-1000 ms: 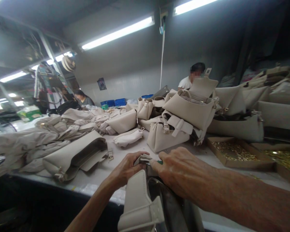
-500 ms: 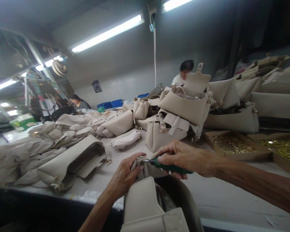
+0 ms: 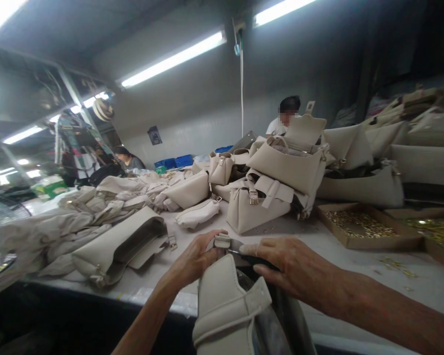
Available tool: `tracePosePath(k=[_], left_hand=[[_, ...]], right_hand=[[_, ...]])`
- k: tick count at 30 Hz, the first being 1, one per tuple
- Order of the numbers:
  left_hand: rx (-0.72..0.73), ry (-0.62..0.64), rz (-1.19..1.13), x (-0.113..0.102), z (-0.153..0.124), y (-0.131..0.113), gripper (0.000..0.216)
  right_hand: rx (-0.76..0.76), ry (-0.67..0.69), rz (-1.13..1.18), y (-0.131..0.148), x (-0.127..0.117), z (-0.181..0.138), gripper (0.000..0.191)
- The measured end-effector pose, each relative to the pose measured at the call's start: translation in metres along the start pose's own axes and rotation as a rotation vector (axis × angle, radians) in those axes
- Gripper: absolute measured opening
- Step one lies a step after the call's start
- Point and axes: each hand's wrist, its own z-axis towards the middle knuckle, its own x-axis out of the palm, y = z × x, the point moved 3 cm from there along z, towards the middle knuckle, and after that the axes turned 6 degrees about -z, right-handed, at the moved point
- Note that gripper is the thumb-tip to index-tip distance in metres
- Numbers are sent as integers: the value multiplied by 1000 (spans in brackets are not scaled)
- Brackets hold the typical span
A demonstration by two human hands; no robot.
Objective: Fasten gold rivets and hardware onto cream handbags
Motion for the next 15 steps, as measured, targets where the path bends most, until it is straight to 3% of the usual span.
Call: tracePosePath(k=[9,11,15], left_hand=[[-16,-89,57,4,0,-1,18],[-19,-125,59,7,0,-1,21],[-7,-218,28,6,1,6,32]], right_hand=[[127,81,-169,15,7,9,26],[96,8,-203,14,17,10,30],[113,-265,-293,-5,56,13,53]])
